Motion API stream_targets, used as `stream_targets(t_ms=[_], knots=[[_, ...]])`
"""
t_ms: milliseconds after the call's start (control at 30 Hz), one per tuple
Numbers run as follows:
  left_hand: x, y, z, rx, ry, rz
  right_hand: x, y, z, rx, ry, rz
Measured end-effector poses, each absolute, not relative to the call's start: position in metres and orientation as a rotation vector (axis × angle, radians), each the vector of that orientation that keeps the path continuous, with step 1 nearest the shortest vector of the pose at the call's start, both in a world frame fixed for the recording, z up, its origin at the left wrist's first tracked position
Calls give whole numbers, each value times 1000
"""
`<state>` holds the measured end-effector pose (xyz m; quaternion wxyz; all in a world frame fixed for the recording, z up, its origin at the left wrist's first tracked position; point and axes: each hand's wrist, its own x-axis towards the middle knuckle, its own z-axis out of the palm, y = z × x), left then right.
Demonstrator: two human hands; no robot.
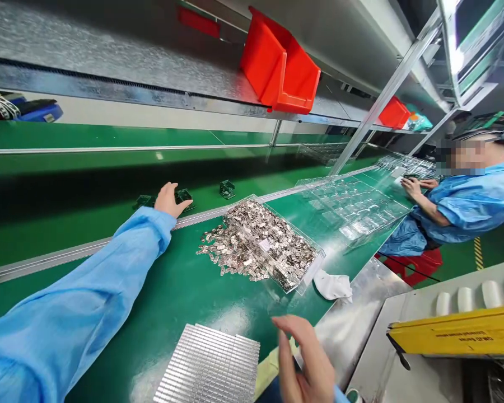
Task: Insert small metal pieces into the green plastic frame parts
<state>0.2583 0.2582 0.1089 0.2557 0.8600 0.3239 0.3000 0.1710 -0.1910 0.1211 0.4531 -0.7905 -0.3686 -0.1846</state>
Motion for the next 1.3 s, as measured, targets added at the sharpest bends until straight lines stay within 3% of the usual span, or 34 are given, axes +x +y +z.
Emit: stream_targets(t_ms=[167,267,467,733,967,1300], knots=[[199,284,94,2342,1051,1159,239,-63,112,-1962,-1061,-107],[181,305,79,2278,1064,1008,281,8,103,-2310,-1263,-88],[193,327,66,2284,962,851,325,73,77,-2478,-1395,1],[197,318,70,2234,1031,907,310,72,74,-2441,-1521,10],[130,224,74,2211,986,1020,283,52,93,-2197,-1258,-27],[12,101,55,2348,698,677,203,-74,108,-1570,-855,453]])
